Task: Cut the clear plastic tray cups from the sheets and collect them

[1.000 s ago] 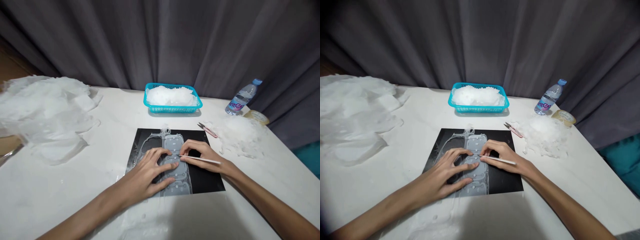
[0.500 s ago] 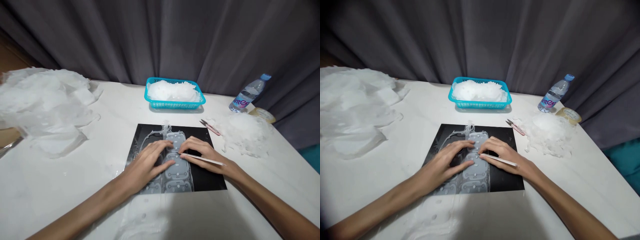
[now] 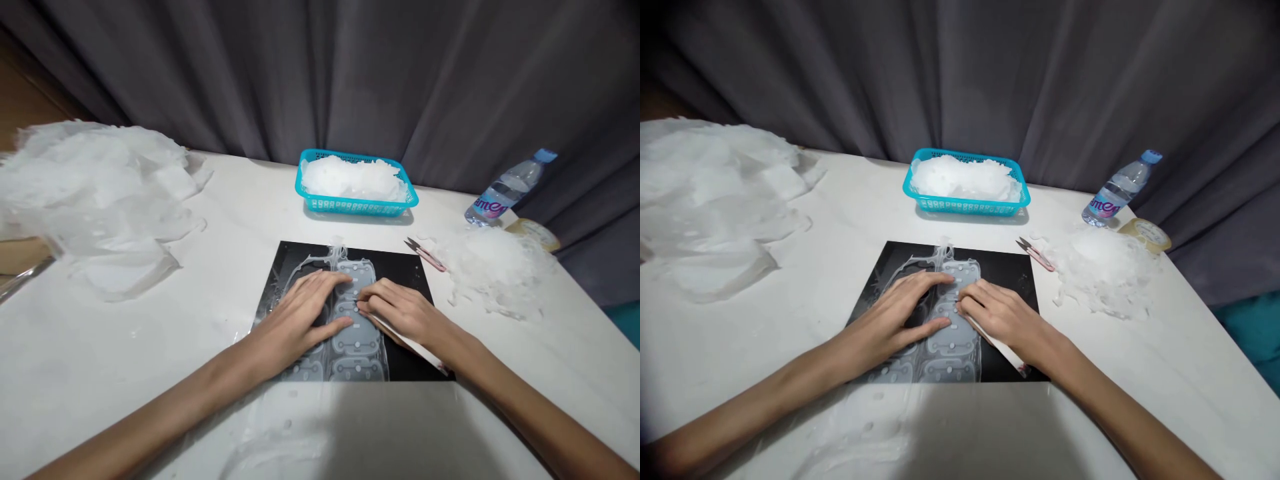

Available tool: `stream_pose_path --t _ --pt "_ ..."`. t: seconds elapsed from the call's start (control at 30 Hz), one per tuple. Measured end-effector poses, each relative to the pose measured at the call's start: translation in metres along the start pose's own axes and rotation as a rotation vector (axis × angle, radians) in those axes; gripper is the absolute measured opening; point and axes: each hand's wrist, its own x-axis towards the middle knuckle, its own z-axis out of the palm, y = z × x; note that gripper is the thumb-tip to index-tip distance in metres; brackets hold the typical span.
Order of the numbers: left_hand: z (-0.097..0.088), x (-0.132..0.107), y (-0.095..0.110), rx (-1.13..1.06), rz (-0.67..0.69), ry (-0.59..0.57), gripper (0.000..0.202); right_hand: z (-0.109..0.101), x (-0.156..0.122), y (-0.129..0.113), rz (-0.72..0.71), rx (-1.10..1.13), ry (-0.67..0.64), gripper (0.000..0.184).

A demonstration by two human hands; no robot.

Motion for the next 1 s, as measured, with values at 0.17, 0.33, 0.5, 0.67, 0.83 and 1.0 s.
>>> stream_pose_path --t 0.17,0.33,0.5,0.67,0.83,1.0 --pt "-0.002 0.004 0.002 0.057 0.050 -0.013 0.052 -0.011 -0.004 -0.002 0.065 0.028 -0.048 0.017" --pt "-0.002 0.007 0.001 0.089 0.064 0.013 0.060 -0.002 -0.002 0.005 -0.007 -0.039 0.086 0.020" --pt "-0.002 0.009 -0.002 0.086 0.023 -0.013 0.069 0.007 0.001 -0.006 0.027 -0.118 0.027 0.029" --pt "0.000 0.008 -0.004 0.084 -0.022 -0.026 0.084 -0.007 0.003 0.008 0.233 -0.032 0.357 0.025" --pt "-0.002 0.005 -0.006 0.089 -0.015 -0.033 0.089 -0.030 0.000 0.058 0.653 0.116 0.668 0.020" --pt "-0.008 0.006 0.001 0.024 -0.013 0.191 0.080 -0.039 0.006 0.028 0.512 0.322 0.426 0.018"
